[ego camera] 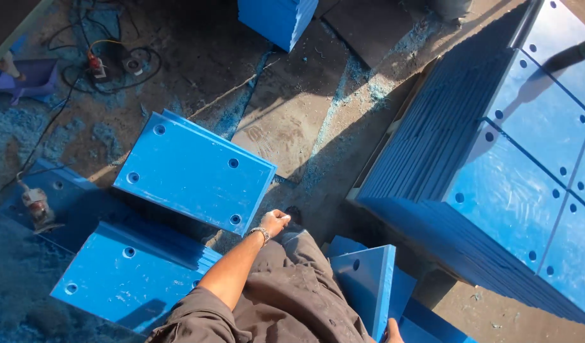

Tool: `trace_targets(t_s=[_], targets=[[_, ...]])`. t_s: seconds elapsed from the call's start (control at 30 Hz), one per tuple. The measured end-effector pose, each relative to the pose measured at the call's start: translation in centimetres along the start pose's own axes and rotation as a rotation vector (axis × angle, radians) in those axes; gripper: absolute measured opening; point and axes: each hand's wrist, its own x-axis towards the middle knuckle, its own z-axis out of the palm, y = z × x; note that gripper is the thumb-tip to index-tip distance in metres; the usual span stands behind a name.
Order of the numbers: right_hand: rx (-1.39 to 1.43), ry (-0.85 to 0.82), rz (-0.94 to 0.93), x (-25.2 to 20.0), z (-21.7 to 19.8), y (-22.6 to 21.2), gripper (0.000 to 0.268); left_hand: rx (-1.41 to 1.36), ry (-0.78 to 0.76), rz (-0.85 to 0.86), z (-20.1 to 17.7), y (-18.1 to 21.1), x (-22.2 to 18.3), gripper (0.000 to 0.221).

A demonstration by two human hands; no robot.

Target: Marking a blue plastic plate with a pen using a plastic strip as a template guide.

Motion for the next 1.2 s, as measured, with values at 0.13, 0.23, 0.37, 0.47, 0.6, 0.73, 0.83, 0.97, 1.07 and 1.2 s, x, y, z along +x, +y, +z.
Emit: trace_targets(t_s=[0.13, 0.23, 0.37, 0.47, 0.6, 0.73, 0.83, 0.97, 1.07, 1.2], targets=[[0.009, -0.019, -0.095, 15.1, -9.0, -10.6, 0.069, -0.156, 0.016, -0.024, -1.8, 7.0, 5.0, 0.027], [0.128, -0.15, 0.088, 25.8, -13.3, -17.6, 0.052, -0.306, 0.126, 0.08, -5.1, 9.3, 9.3, 0.025], [-0.158, -0.059, 0.122, 31.9, -17.3, -40.3, 0.053, -0.442, 0.248, 0.005, -10.2, 13.9, 14.9, 0.023], [-0.299, -0.075, 0.04, 37.5, -17.9, -54.6, 0.054, -0.507, 0.29, -0.031, -12.5, 16.0, 21.5, 0.022], [-0.283, -0.251, -0.278, 49.3, -15.7, -65.1, 0.058, -0.534, 0.428, 0.056, -13.1, 15.8, 34.2, 0.021], [-0.382, -0.312, -0.505, 50.5, -15.3, -87.7, 0.063, -0.588, 0.37, 0.266, -17.0, 23.9, 42.1, 0.029], [-0.589, -0.365, -0.626, 47.7, -14.8, -103.5, 0.056, -0.616, 0.326, 0.171, -22.4, 27.7, 47.8, 0.019], [-0.797, -0.378, -0.68, 48.6, -15.0, -118.2, 0.051, -0.946, 0.452, 0.375, -24.4, 34.3, 55.9, 0.06], [-0.74, -0.435, -0.885, 53.2, -14.7, -128.2, 0.052, -1.336, 0.387, 0.033, -37.8, 50.4, 51.1, 0.083], [-0.909, -0.286, -0.797, 56.0, -13.1, -143.4, 0.06, -1.871, 0.052, -0.025, -51.0, 55.1, 58.6, 0.113]])
